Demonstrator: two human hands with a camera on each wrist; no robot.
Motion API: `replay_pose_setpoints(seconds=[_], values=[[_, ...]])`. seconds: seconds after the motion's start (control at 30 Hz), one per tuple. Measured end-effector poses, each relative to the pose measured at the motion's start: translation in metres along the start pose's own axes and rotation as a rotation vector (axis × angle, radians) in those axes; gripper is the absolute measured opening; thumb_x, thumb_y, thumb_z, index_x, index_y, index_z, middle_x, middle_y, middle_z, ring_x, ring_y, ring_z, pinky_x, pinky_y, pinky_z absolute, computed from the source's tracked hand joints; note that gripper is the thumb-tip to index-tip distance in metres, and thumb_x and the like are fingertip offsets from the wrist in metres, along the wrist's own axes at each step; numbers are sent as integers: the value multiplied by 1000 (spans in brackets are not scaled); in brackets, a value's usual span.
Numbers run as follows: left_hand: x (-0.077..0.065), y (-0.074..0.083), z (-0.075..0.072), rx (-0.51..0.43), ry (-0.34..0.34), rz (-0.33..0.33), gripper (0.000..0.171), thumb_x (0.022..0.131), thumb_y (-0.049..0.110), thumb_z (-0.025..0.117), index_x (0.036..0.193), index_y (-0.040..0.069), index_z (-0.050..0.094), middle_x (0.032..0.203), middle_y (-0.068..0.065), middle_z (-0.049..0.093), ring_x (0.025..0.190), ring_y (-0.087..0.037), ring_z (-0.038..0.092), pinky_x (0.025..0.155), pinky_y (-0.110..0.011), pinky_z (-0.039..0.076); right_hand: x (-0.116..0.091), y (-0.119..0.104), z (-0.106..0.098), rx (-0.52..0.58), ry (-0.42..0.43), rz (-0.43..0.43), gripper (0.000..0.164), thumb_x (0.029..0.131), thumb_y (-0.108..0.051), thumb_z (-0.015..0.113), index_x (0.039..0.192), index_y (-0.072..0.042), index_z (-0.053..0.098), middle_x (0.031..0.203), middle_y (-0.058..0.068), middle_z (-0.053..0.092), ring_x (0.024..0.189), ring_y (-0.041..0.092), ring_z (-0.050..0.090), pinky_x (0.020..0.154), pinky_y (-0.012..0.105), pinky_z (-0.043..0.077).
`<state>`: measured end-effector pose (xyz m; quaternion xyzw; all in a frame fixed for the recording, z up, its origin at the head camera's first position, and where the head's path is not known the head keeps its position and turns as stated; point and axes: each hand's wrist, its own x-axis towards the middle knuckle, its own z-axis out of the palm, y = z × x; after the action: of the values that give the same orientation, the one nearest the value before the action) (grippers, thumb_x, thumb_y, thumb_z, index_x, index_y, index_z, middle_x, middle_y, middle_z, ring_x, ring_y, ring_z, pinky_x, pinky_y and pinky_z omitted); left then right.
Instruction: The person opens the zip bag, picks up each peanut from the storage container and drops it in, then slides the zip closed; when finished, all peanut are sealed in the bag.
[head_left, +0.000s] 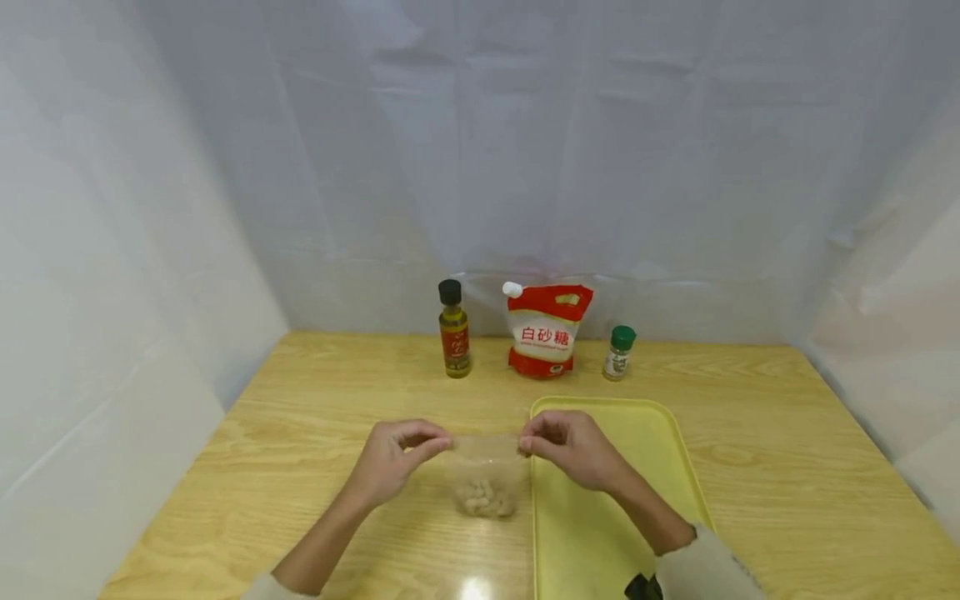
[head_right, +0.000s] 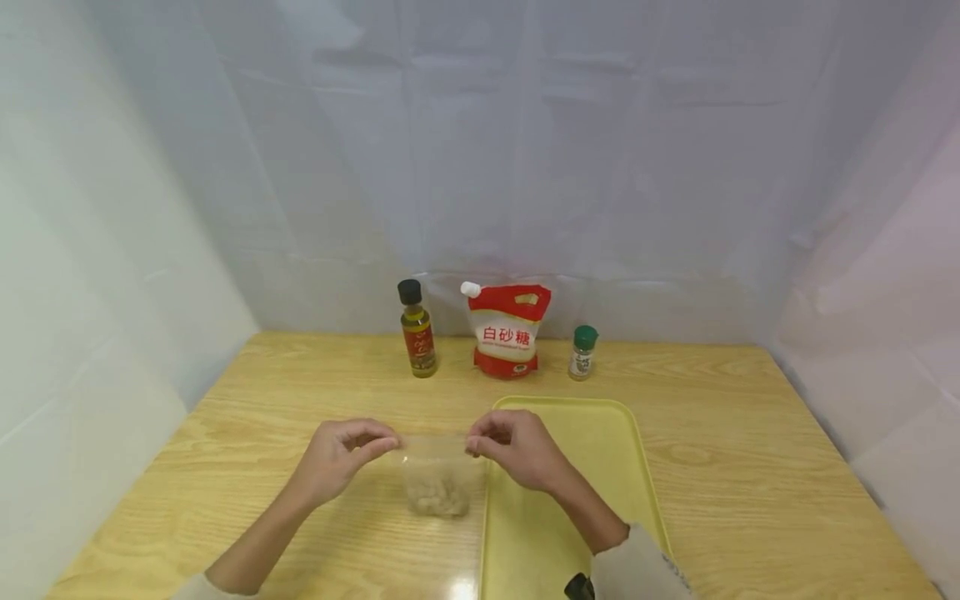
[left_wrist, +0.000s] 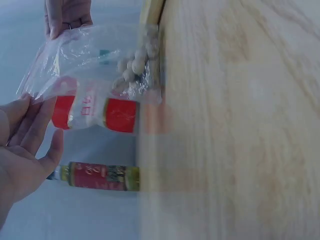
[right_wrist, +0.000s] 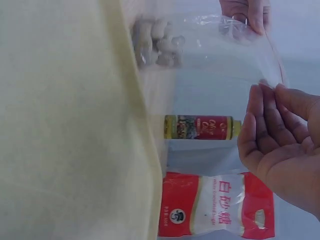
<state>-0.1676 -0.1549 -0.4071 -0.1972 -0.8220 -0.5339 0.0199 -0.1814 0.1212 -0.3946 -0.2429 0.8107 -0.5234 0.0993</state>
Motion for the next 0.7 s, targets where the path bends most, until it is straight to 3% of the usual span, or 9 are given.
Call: replay_pose_setpoints(seconds=[0.13,0.23,0.4,0.53,0.7], values=[[-4,14,-5,-36,-53,-30,26,93,28,60,99,5,70,90,-8,73,78,-14,70,80,-26,57,-2,-9,-5,56,-60,3,20,95,-18,58,96,0,65,87,14,70,80,18,68,75,26,57],[-3,19,-8,-83,-90,-37,29,93,26,59,102,0,68,91,-14,72,77,-17,71,79,-27,58,-1,-12,-8,92,-88,28,20,95,-16,57,98,3,64,88,15,70,79,16,68,73,27,57],[9,10,-6,-96,-106,-97,28,94,16,58,105,-8,65,92,-20,69,77,-19,71,72,-27,59,11,1,-5,62,-90,84,20,95,-14,57,97,4,65,85,15,71,75,12,68,70,34,58],[24,-6,0,-54,-39,-190,22,92,9,60,101,-9,68,88,-21,70,74,-19,70,67,-29,60,28,13,2,-59,-46,118,16,93,-13,59,91,1,66,79,11,70,71,14,66,62,30,55],[41,-21,9,-8,104,-340,11,86,3,66,89,-5,71,79,-17,71,66,-21,69,63,-32,60,52,21,11,-257,64,154,10,87,-10,65,80,-4,69,70,5,66,60,13,58,51,21,44]])
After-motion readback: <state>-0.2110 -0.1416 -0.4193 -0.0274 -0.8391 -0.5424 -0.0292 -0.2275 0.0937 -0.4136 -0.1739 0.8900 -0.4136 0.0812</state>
